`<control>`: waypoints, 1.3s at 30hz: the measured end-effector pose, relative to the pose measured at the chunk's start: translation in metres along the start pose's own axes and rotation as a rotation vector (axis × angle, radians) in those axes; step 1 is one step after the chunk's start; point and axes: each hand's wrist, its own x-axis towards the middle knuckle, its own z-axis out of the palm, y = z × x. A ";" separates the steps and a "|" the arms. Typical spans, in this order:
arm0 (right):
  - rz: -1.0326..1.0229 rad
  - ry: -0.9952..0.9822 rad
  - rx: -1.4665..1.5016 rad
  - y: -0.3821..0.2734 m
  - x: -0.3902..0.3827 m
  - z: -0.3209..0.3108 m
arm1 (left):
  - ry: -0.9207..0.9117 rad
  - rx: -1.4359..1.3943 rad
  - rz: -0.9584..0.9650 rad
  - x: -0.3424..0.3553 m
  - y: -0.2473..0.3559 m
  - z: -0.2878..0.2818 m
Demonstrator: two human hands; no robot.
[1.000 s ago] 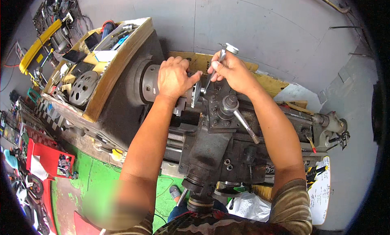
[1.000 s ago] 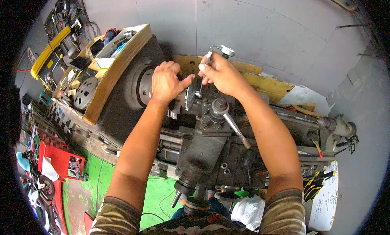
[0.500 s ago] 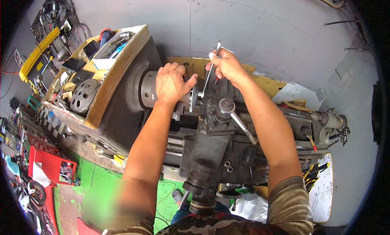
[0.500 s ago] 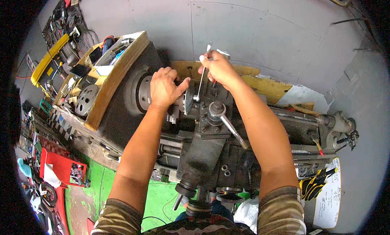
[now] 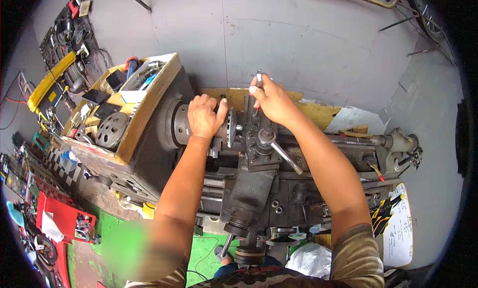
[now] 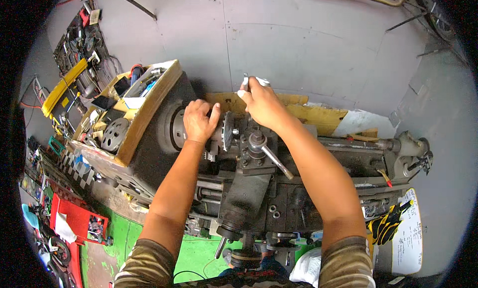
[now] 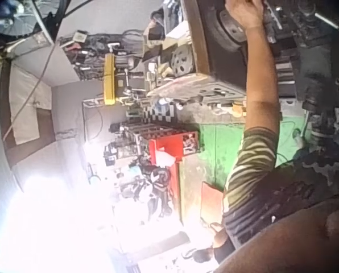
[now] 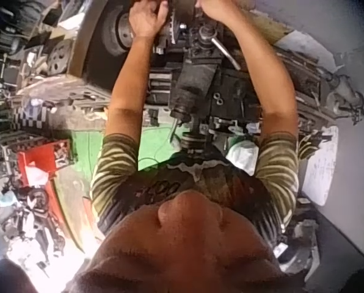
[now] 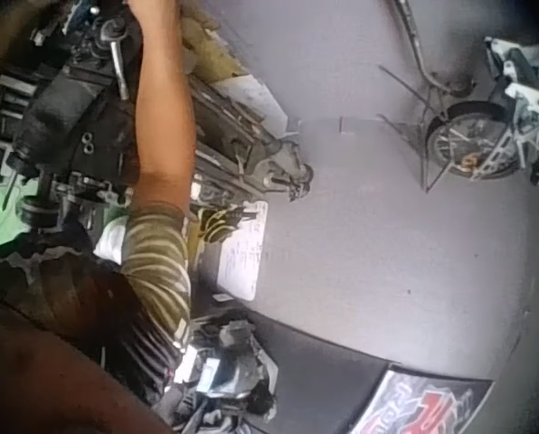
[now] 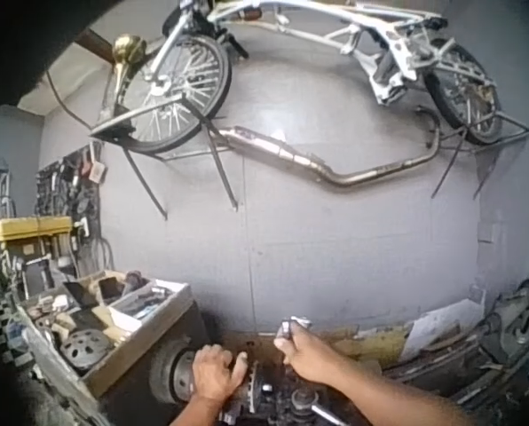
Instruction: Using a dial indicator, wrench, and rubber mallet to align and secure a workpiece on a metal lathe.
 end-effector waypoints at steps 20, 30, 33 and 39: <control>0.271 0.851 -0.111 -0.053 -0.499 -0.128 | -0.089 -0.250 -0.014 -0.205 0.003 -0.079; 0.933 0.966 0.496 0.023 -0.682 0.002 | 0.134 -0.214 -0.294 -0.001 -0.046 -0.066; 1.270 0.729 0.608 0.022 -0.739 0.015 | -0.156 -0.190 -0.368 0.048 -0.059 -0.047; 1.235 0.511 0.420 0.101 -0.861 0.114 | -0.634 -0.238 -0.537 0.076 -0.061 -0.005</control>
